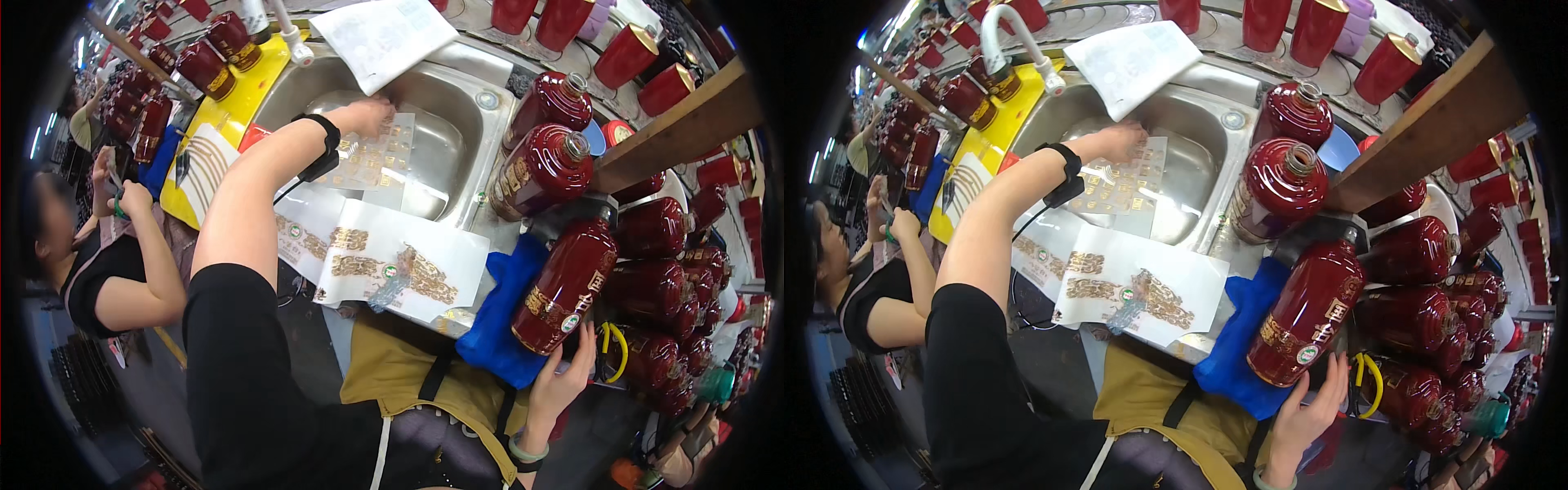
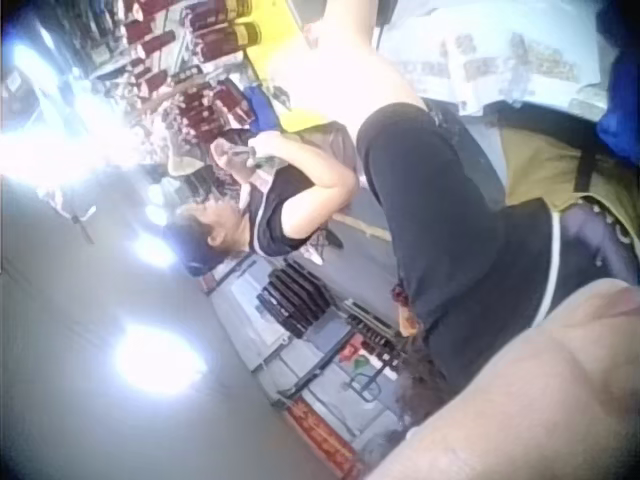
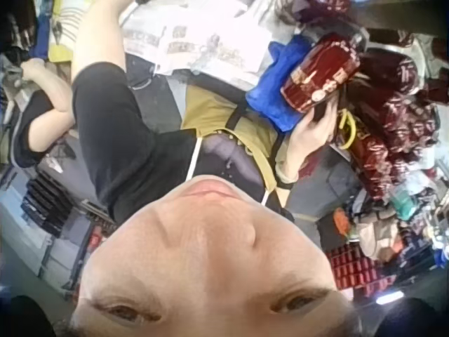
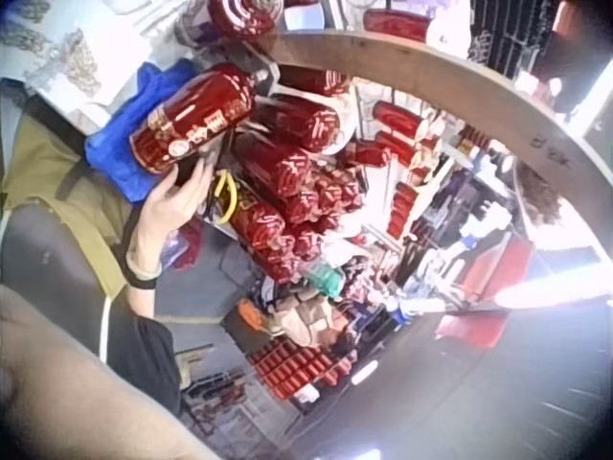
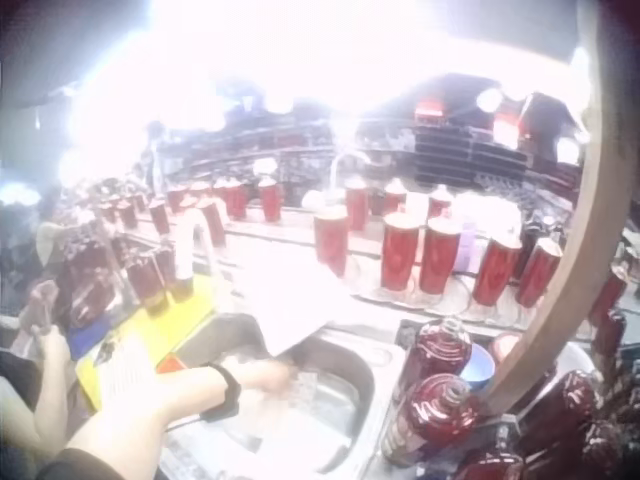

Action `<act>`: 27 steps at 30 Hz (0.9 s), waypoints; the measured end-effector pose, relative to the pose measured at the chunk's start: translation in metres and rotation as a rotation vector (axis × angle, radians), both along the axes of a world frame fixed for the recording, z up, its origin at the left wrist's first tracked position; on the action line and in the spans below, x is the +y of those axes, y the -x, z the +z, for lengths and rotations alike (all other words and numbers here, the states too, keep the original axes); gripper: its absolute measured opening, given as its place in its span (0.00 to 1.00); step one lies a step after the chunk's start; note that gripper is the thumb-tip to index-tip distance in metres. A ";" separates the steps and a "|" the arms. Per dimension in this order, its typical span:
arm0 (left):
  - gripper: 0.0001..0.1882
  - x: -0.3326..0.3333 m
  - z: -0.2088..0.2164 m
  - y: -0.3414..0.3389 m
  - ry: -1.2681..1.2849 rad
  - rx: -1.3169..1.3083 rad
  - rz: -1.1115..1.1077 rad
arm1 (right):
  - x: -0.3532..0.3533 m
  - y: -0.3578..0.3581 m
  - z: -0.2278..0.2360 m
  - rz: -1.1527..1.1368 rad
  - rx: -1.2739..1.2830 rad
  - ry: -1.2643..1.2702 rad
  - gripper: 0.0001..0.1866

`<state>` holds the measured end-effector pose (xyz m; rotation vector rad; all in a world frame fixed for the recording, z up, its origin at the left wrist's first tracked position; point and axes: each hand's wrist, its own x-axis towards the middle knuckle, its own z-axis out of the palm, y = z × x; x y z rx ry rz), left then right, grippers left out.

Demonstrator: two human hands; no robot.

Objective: Applying labels and decorative stickers to large red liquid bottles at a factory workstation.

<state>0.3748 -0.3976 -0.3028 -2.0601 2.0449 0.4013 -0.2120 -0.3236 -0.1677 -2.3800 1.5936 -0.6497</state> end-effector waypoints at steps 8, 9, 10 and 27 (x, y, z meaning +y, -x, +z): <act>0.25 -0.014 -0.024 -0.007 -0.088 0.082 0.132 | 0.011 0.033 0.025 0.032 0.095 0.150 0.18; 0.25 -0.012 -0.025 -0.009 -0.085 0.078 0.130 | 0.011 0.037 0.028 0.005 0.129 0.174 0.17; 0.25 -0.010 -0.026 -0.010 -0.078 0.096 0.085 | 0.009 0.040 0.029 -0.027 0.123 0.163 0.17; 0.08 0.009 0.014 0.005 0.003 0.048 0.027 | -0.017 0.025 0.038 -0.043 0.421 0.096 0.26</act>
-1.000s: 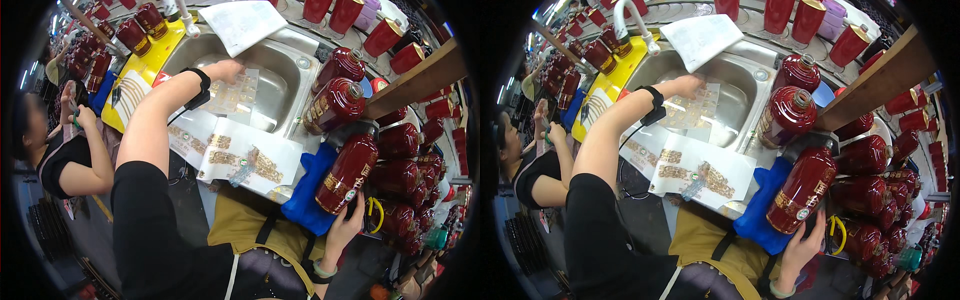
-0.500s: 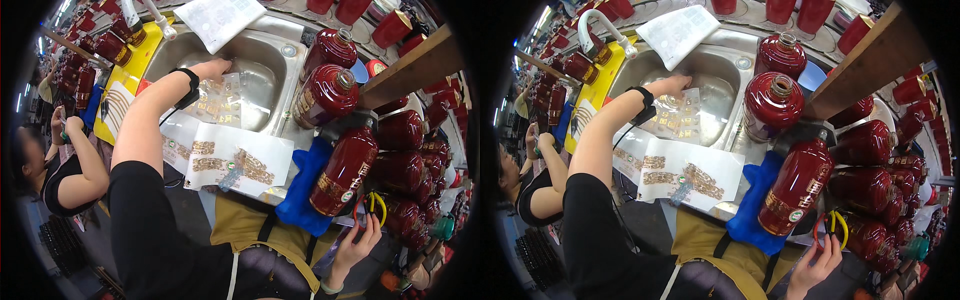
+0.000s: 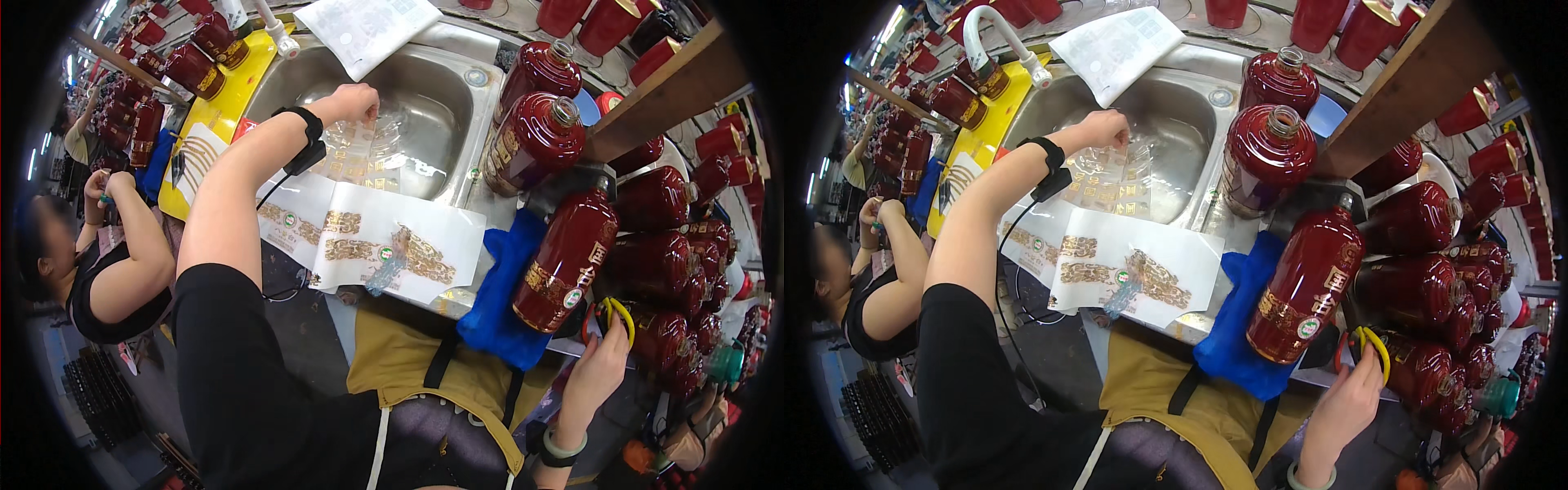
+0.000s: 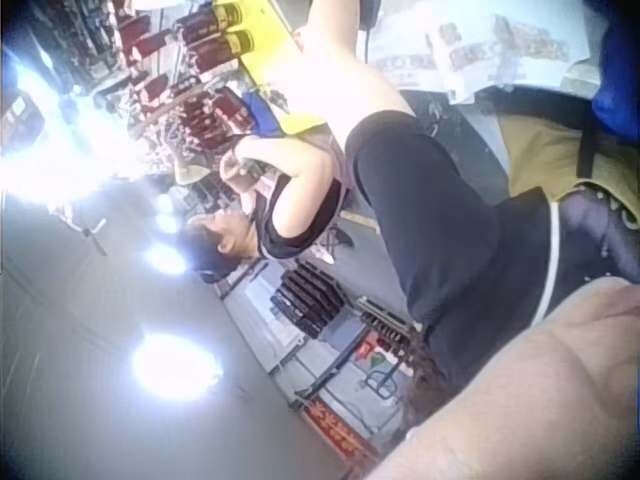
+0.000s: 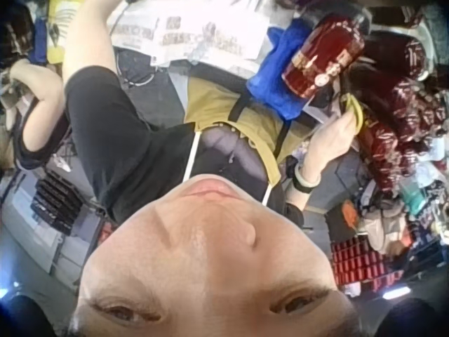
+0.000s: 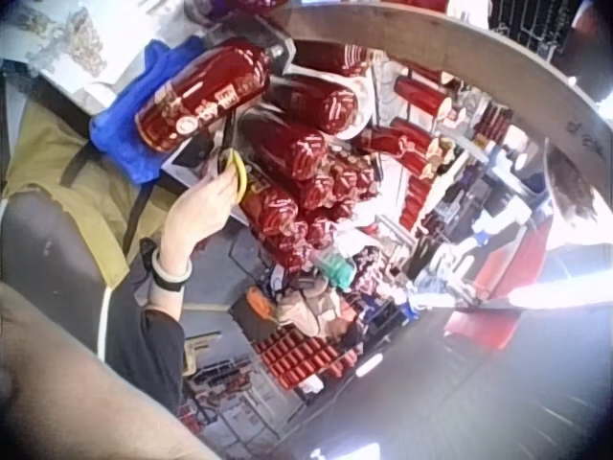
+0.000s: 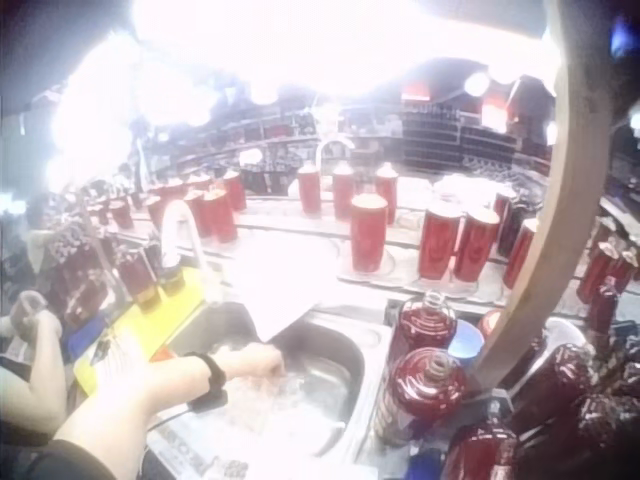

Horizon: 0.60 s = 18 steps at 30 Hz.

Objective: Applying labels and decorative stickers to large red liquid bottles at a factory workstation.

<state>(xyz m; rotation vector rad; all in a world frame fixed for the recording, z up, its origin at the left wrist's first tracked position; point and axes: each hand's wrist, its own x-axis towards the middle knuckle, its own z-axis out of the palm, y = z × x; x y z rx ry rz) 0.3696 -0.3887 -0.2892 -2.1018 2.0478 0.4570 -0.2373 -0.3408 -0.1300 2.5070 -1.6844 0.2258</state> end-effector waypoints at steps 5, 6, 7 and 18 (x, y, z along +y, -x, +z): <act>0.06 0.009 0.033 0.018 0.085 0.040 0.093 | -0.008 -0.005 0.001 -0.062 0.146 -0.004 0.25; 0.06 0.012 0.041 0.023 0.083 0.030 0.093 | -0.007 -0.004 0.004 -0.067 0.121 -0.038 0.25; 0.06 0.017 0.051 0.027 0.137 0.055 0.121 | -0.004 -0.002 0.009 -0.084 0.109 -0.054 0.24; 0.09 0.090 0.159 0.112 0.358 0.907 0.455 | 0.038 0.056 0.069 -0.340 -0.467 -0.098 0.17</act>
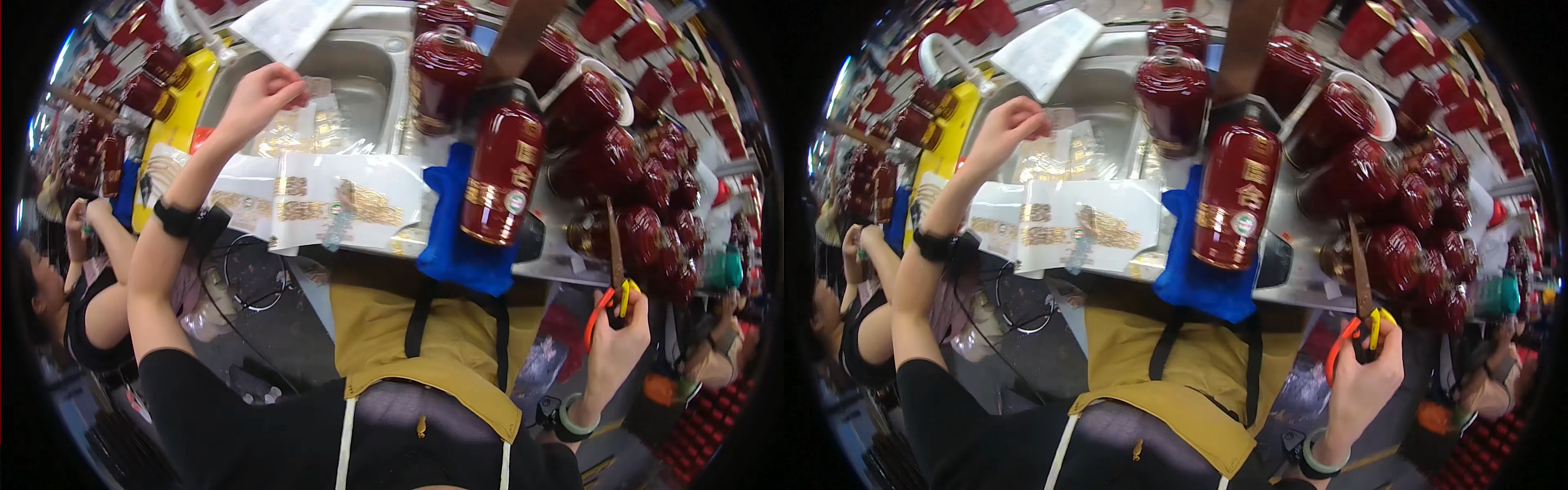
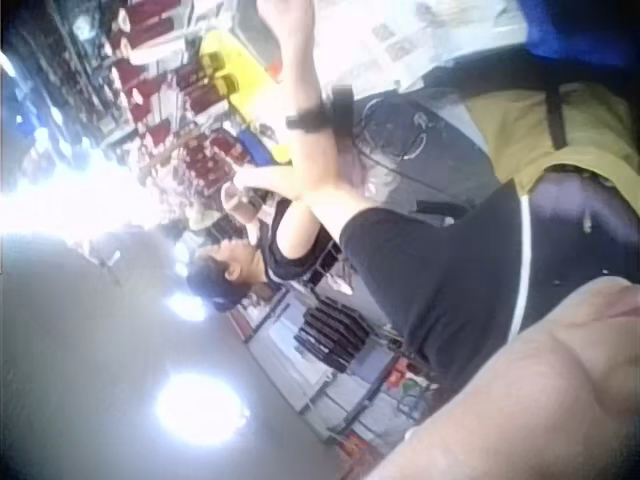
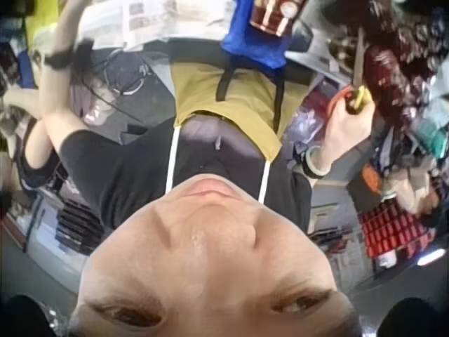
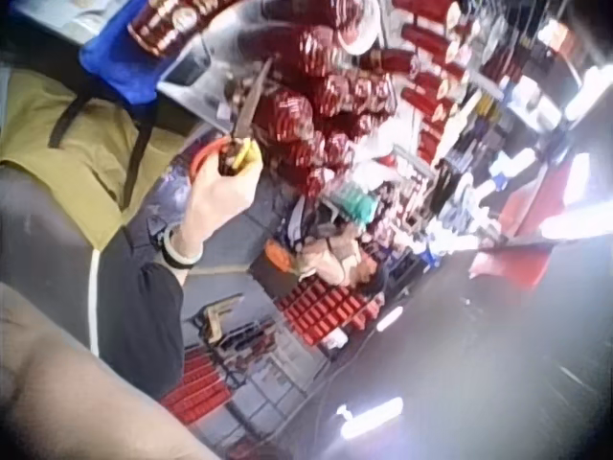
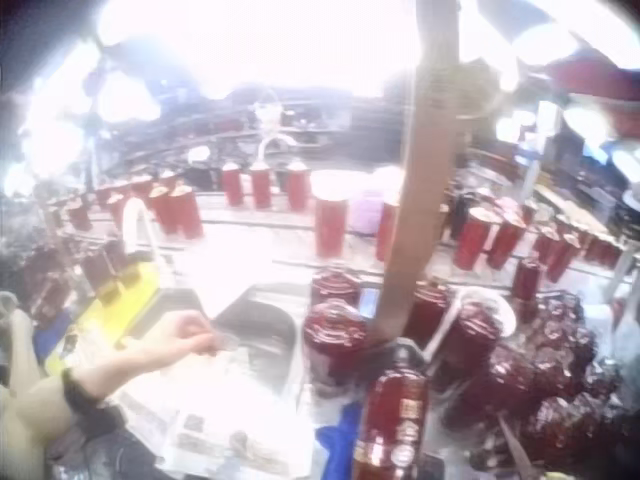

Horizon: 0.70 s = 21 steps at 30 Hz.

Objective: Applying labels and decorative stickers to large red liquid bottles at a factory workstation.

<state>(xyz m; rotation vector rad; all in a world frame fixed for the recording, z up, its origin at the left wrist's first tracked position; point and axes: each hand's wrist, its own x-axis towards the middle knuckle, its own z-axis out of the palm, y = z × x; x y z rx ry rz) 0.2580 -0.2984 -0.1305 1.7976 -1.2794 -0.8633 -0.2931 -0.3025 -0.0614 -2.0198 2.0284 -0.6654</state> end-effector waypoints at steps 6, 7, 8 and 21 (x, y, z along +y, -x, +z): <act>0.09 0.054 0.025 0.085 0.213 0.208 0.131 | 0.008 -0.007 -0.025 0.375 -0.814 -0.243 0.44; 0.08 0.059 0.026 0.097 0.181 0.317 0.174 | 0.009 -0.014 -0.030 0.448 -0.824 -0.355 0.45; 0.08 0.065 0.025 0.109 0.158 0.444 0.212 | 0.011 -0.024 -0.035 0.534 -0.851 -0.442 0.47; 0.11 0.101 0.013 0.213 0.285 1.230 0.348 | 0.033 -0.098 -0.083 1.028 -0.735 -1.080 0.33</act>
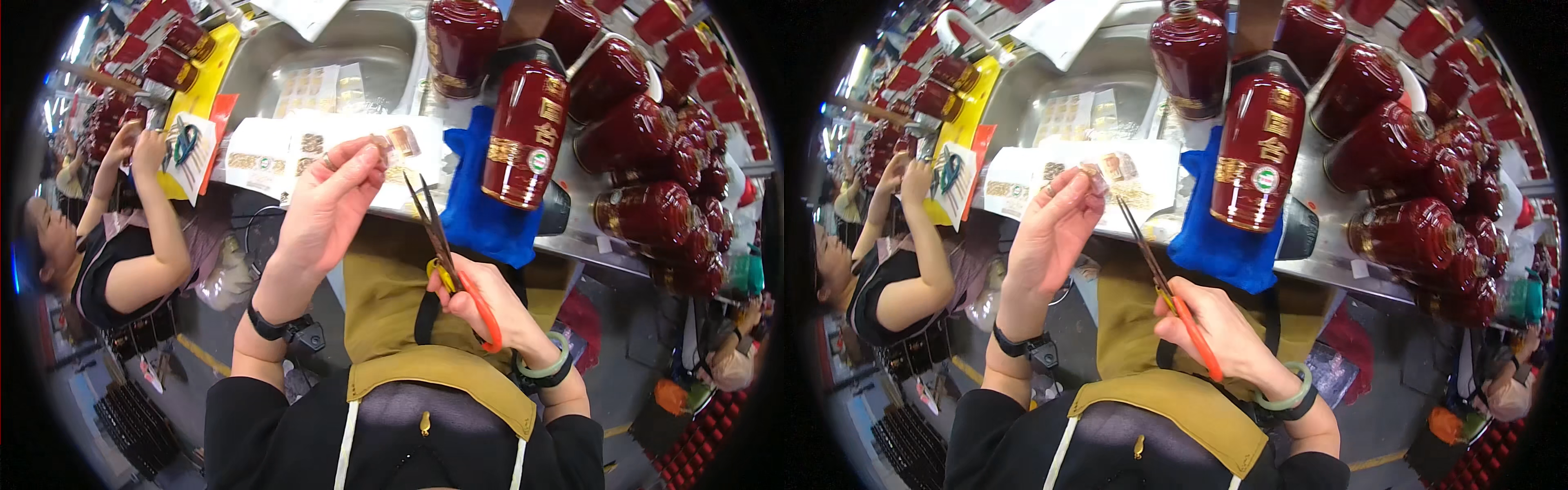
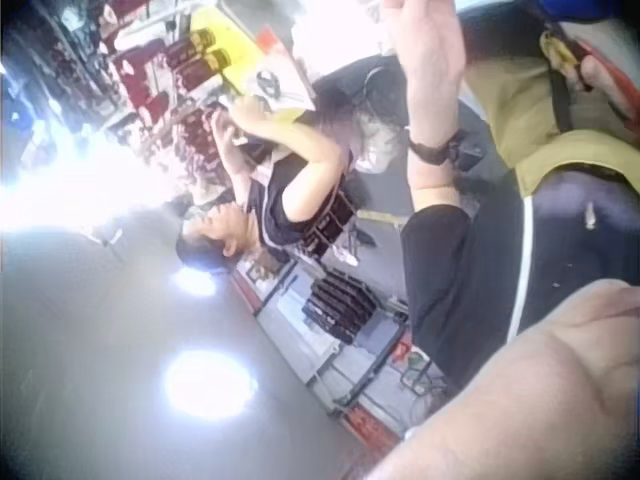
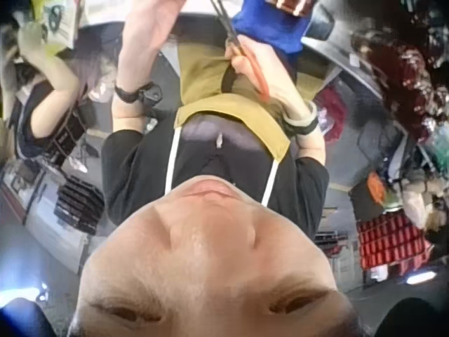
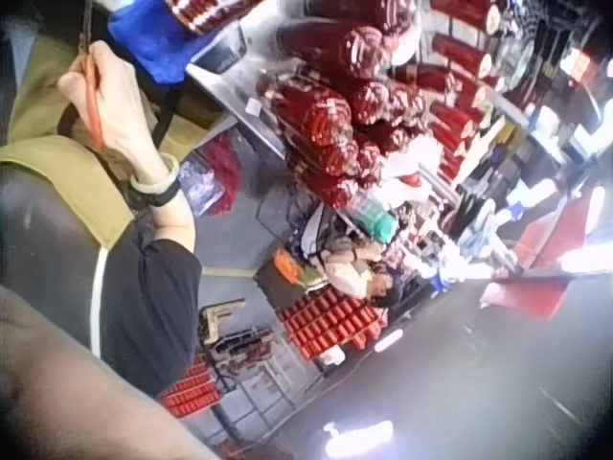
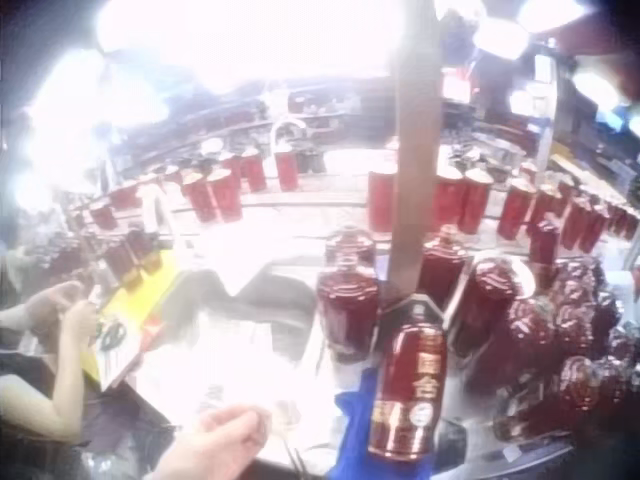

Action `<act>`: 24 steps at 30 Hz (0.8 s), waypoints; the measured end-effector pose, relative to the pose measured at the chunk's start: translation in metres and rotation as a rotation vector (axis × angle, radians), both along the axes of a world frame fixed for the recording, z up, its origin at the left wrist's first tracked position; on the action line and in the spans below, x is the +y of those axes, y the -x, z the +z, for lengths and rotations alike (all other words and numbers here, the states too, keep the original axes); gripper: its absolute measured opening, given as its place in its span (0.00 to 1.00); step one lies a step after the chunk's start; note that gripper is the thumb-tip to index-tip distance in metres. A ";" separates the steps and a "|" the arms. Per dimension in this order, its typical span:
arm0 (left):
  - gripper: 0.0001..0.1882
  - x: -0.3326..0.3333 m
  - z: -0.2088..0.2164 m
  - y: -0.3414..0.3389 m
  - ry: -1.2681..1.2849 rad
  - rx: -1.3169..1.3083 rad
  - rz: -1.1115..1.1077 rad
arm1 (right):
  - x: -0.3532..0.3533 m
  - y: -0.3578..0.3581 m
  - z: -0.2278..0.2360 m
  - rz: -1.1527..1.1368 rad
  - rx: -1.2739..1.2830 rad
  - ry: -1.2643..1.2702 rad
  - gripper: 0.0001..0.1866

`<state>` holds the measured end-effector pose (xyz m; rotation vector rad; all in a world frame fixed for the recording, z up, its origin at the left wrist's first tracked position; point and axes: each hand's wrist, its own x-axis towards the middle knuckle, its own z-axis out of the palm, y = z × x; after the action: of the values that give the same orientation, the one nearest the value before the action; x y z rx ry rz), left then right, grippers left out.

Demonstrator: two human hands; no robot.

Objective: Applying labels and decorative stickers to large red liquid bottles at a factory workstation.

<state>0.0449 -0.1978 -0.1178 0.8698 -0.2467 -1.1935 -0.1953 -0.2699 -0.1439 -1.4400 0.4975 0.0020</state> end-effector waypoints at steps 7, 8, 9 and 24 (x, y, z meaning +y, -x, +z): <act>0.12 0.002 0.003 0.011 0.002 -0.107 0.076 | 0.006 -0.008 -0.006 -0.046 -0.082 0.037 0.40; 0.12 0.002 0.002 0.012 0.001 -0.114 0.093 | 0.006 -0.009 -0.006 -0.050 -0.089 0.039 0.40; 0.11 0.002 0.002 0.012 -0.011 -0.126 0.116 | 0.006 -0.010 -0.006 -0.055 -0.097 0.041 0.39; 0.04 0.000 -0.004 0.025 0.007 -0.075 0.025 | 0.008 -0.018 -0.012 -0.169 -0.112 -0.127 0.41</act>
<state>0.0194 -0.1978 -0.1218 0.9107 -0.2998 -1.1373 -0.1777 -0.2616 -0.1561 -1.2631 0.5161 -0.1779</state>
